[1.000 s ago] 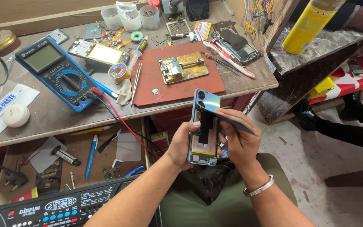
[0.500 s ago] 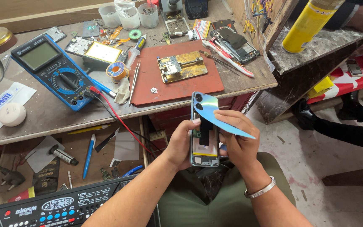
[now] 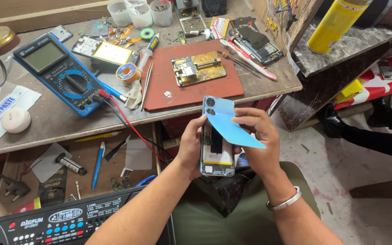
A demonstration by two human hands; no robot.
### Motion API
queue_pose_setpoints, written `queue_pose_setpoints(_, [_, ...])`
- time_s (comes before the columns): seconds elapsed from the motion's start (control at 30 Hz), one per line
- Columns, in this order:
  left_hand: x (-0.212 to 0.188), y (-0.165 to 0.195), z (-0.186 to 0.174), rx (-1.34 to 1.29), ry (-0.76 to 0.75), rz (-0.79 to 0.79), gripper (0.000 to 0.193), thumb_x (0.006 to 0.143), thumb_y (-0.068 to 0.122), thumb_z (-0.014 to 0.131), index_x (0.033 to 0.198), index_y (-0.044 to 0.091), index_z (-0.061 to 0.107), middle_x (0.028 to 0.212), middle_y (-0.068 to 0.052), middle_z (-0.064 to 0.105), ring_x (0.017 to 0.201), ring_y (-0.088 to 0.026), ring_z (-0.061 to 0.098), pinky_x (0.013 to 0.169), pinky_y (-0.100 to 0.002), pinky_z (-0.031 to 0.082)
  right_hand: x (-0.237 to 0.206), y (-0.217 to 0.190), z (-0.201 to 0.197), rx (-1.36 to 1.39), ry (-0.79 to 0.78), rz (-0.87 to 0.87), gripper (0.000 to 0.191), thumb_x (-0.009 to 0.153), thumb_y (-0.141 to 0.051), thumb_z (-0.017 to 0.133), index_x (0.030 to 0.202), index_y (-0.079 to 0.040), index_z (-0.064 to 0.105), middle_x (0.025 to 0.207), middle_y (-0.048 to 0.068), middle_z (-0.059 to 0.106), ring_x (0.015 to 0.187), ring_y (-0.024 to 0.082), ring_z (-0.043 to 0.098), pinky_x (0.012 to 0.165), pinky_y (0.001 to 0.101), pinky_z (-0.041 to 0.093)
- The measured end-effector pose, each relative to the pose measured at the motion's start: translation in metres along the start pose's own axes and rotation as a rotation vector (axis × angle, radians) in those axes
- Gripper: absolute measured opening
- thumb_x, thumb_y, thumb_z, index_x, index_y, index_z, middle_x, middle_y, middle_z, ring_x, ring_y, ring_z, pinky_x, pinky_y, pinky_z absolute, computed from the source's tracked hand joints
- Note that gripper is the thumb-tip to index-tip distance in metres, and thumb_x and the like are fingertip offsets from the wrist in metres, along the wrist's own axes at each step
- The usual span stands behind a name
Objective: The person tests a smartphone by connecting a charger and navigating the screen, then removes the back cover to expose the battery and internal components. They use a small screwdriver to loosen screws around the camera module area.
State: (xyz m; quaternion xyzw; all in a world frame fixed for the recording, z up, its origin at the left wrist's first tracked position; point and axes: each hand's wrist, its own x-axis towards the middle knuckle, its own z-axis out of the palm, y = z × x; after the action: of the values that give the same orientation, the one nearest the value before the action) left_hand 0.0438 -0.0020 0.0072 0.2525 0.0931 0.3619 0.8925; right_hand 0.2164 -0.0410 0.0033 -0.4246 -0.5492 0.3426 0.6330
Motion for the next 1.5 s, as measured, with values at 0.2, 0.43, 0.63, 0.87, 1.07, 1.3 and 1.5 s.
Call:
queue_pose_setpoints(0.2, [0.004, -0.002, -0.002, -0.096, 0.139, 0.002, 0.055, 0.108, 0.051, 0.043, 0.129, 0.004, 0.061, 0.114, -0.013, 0.071, 0.1, -0.026, 0.072, 0.091, -0.043, 0.06, 0.009, -0.009, -0.005, -0.067, -0.153, -0.086, 0.042, 0.087, -0.003, 0.078, 0.127, 0.0, 0.066, 0.14, 0.012, 0.057, 0.122, 0.021, 0.066, 0.104, 0.0348, 0.057])
queue_pose_setpoints(0.43, [0.003, -0.001, 0.0, -0.012, 0.112, 0.012, 0.055, 0.106, 0.053, 0.043, 0.127, 0.006, 0.062, 0.112, -0.011, 0.072, 0.1, -0.025, 0.071, 0.09, -0.044, 0.06, 0.016, -0.027, -0.007, -0.389, -0.135, -0.2, 0.047, 0.077, -0.007, 0.081, 0.122, -0.003, 0.071, 0.128, 0.011, 0.067, 0.102, 0.018, 0.07, 0.086, 0.0302, 0.06])
queue_pose_setpoints(0.63, [0.0, 0.003, 0.009, 0.103, 0.104, 0.001, 0.059, 0.106, 0.052, 0.041, 0.131, 0.003, 0.063, 0.118, -0.01, 0.073, 0.105, -0.021, 0.071, 0.095, -0.038, 0.058, 0.018, -0.032, -0.009, -0.493, -0.106, -0.221, 0.034, 0.089, -0.007, 0.075, 0.123, -0.003, 0.072, 0.126, 0.011, 0.07, 0.095, 0.018, 0.069, 0.084, 0.0305, 0.058])
queue_pose_setpoints(0.87, [0.001, -0.001, 0.009, 0.058, 0.145, -0.01, 0.05, 0.107, 0.049, 0.045, 0.131, 0.009, 0.061, 0.114, -0.009, 0.072, 0.1, -0.02, 0.071, 0.086, -0.037, 0.06, 0.012, -0.018, -0.011, -0.63, -0.033, -0.498, 0.031, 0.087, -0.002, 0.076, 0.118, -0.005, 0.073, 0.127, 0.013, 0.071, 0.119, 0.028, 0.071, 0.1, 0.0352, 0.058])
queue_pose_setpoints(1.07, [0.0, -0.006, 0.006, 0.03, 0.159, -0.007, 0.048, 0.107, 0.049, 0.047, 0.13, 0.009, 0.061, 0.113, -0.008, 0.071, 0.098, -0.02, 0.07, 0.085, -0.037, 0.06, 0.009, -0.002, -0.008, -0.55, -0.015, -0.521, 0.031, 0.085, -0.001, 0.077, 0.115, -0.006, 0.071, 0.133, 0.016, 0.069, 0.13, 0.031, 0.067, 0.106, 0.0361, 0.057])
queue_pose_setpoints(1.3, [0.001, -0.004, 0.003, 0.056, 0.162, -0.021, 0.047, 0.106, 0.049, 0.046, 0.128, 0.011, 0.062, 0.11, -0.009, 0.07, 0.094, -0.021, 0.071, 0.081, -0.037, 0.061, 0.009, 0.01, -0.013, -0.496, -0.073, -0.475, 0.031, 0.089, -0.002, 0.077, 0.115, -0.006, 0.06, 0.14, 0.021, 0.065, 0.137, 0.034, 0.062, 0.108, 0.0386, 0.055])
queue_pose_setpoints(1.5, [0.001, -0.005, 0.004, 0.154, 0.125, -0.048, 0.057, 0.106, 0.056, 0.041, 0.121, 0.006, 0.063, 0.097, -0.013, 0.071, 0.077, -0.028, 0.074, 0.069, -0.039, 0.062, 0.012, 0.021, -0.017, -0.502, -0.041, -0.523, 0.022, 0.1, -0.002, 0.069, 0.114, -0.005, 0.054, 0.134, 0.021, 0.069, 0.122, 0.034, 0.072, 0.093, 0.0354, 0.063])
